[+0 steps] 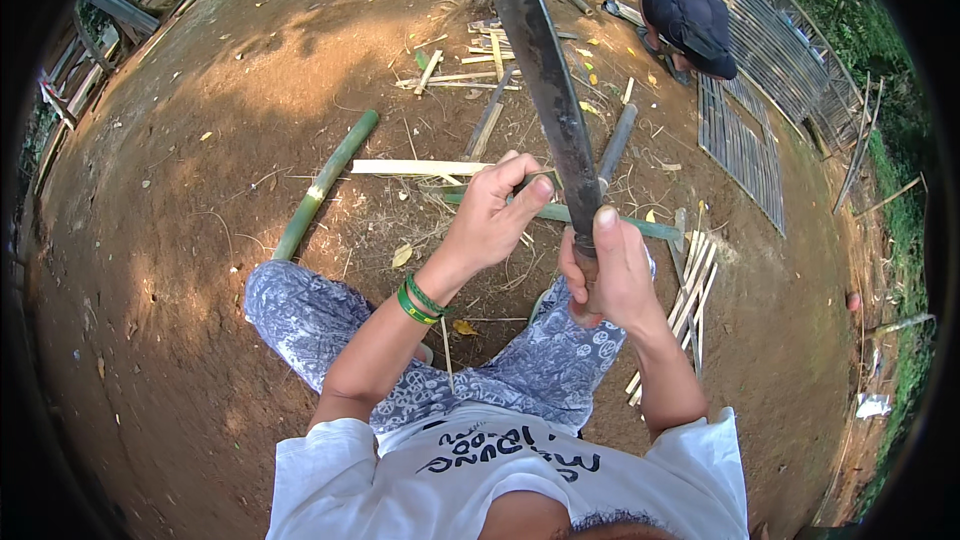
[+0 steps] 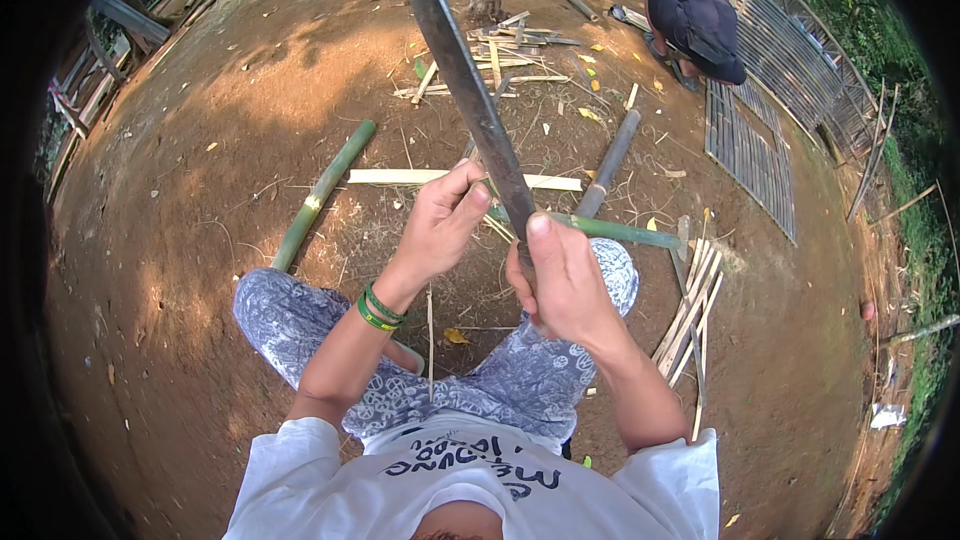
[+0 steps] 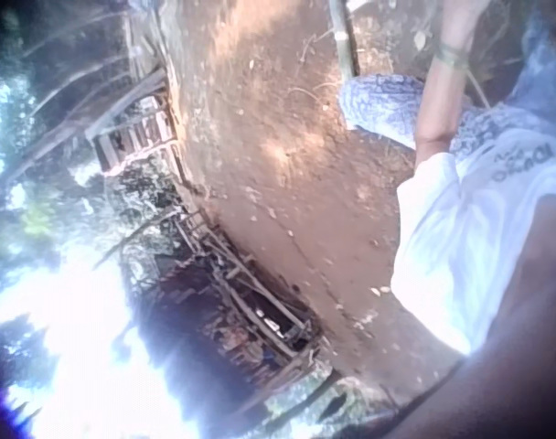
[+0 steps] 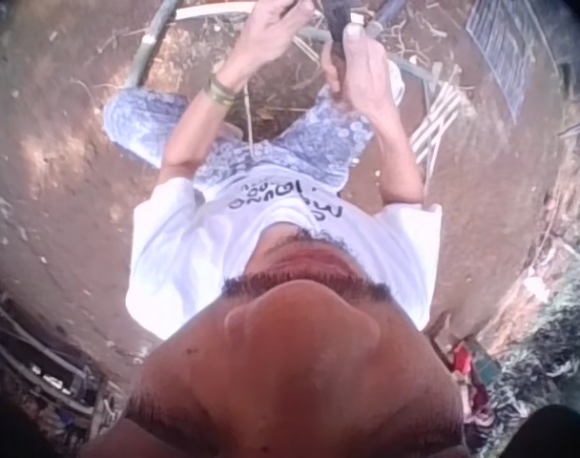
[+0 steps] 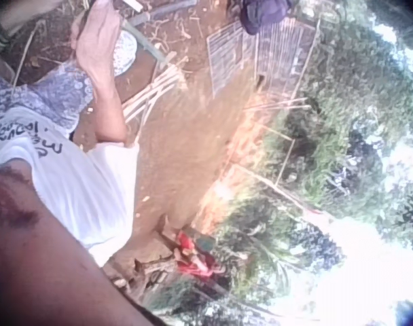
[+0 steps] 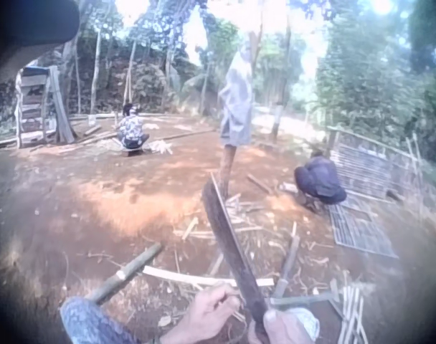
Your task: The person sits on the ground and uses a large knife to split a long bamboo pole into thin strips. They repeatedly position the pole and strike it with the knife to separate the material, accumulating a pile of bamboo slats.
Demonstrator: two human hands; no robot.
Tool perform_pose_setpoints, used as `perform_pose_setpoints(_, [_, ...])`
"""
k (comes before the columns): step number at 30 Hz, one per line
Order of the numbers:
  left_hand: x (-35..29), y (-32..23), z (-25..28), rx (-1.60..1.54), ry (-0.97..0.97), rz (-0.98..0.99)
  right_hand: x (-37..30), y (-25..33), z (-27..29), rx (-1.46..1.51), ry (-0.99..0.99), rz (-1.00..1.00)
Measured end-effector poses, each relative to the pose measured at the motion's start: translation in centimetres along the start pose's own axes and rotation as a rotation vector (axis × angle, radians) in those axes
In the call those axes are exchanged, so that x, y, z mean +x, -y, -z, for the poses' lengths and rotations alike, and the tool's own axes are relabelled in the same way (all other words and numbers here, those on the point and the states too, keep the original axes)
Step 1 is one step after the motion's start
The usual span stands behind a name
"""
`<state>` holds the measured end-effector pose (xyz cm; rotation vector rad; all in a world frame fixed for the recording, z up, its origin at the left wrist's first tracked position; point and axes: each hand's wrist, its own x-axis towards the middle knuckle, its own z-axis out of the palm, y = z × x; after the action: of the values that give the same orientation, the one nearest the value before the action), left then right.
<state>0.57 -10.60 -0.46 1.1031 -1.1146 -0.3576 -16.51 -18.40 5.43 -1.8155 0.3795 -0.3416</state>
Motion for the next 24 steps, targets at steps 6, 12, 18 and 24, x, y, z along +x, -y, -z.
perform_pose_setpoints(6, [0.0, 0.7, -0.1, -0.013, -0.034, -0.082, 0.4, 0.8, -0.2, 0.112, 0.030, -0.034])
perform_pose_setpoints(12, [0.6, -0.2, 0.2, 0.016, 0.004, -0.008, 0.8, 0.8, -0.4, 0.178, -0.005, -0.034])
perform_pose_setpoints(18, [0.9, -0.2, 0.3, 0.000, -0.008, -0.020, 1.4, 1.2, -1.8, -0.162, -0.184, 0.135])
perform_pose_setpoints(24, [0.8, -0.4, 0.4, 0.026, 0.019, -0.025, 1.3, 1.6, -1.7, -0.221, -0.188, 0.128])
